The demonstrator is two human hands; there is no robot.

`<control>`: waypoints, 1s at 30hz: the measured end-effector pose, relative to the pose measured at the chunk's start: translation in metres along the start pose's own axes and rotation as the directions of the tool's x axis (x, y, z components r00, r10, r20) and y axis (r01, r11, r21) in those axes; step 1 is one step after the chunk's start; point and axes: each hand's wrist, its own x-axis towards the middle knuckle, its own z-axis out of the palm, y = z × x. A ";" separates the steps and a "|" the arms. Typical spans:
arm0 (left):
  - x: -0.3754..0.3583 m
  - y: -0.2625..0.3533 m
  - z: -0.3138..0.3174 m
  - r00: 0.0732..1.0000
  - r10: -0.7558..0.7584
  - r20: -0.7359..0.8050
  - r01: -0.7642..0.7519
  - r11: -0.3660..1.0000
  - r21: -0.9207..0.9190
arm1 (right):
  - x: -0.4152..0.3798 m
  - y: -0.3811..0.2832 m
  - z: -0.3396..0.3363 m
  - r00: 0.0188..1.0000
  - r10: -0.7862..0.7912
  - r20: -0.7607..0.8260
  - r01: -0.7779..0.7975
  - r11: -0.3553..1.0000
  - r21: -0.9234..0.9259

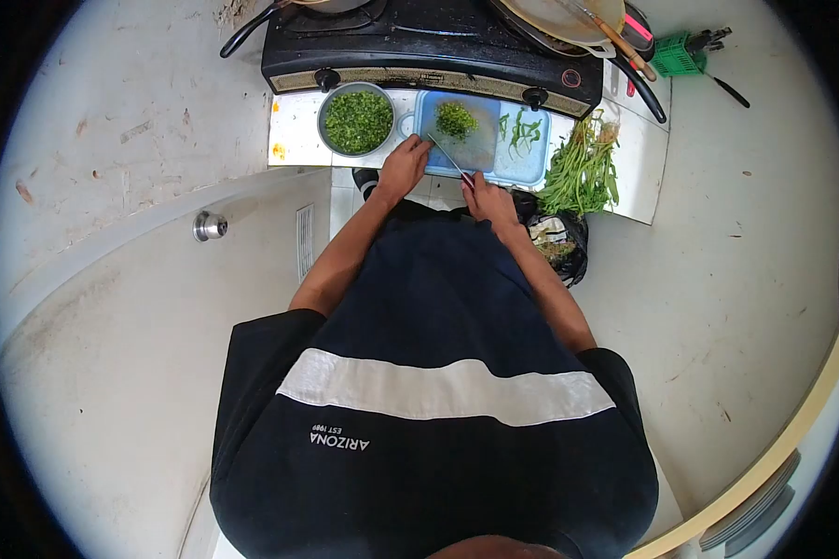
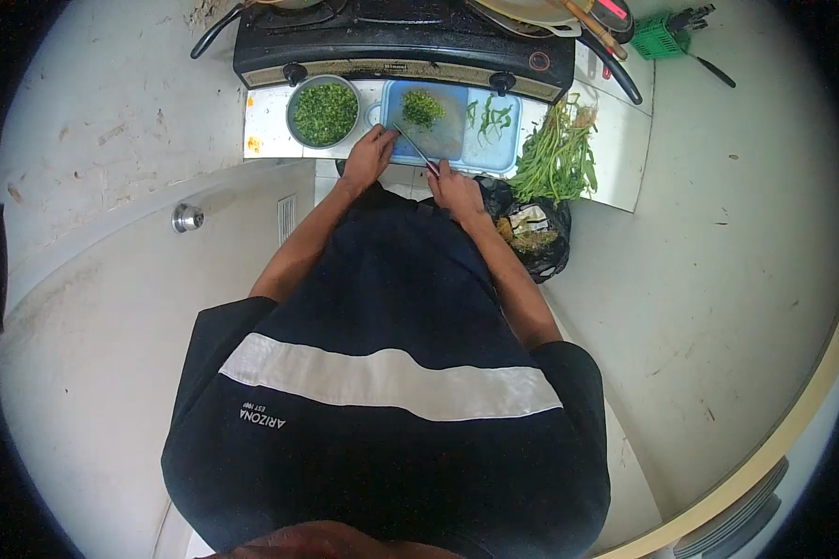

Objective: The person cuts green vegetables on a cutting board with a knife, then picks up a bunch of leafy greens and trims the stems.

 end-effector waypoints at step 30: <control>0.004 0.002 -0.004 0.998 0.004 -0.058 -0.004 1.000 0.004 | 0.010 0.000 0.004 0.994 -0.093 -0.052 0.086 0.990 -0.116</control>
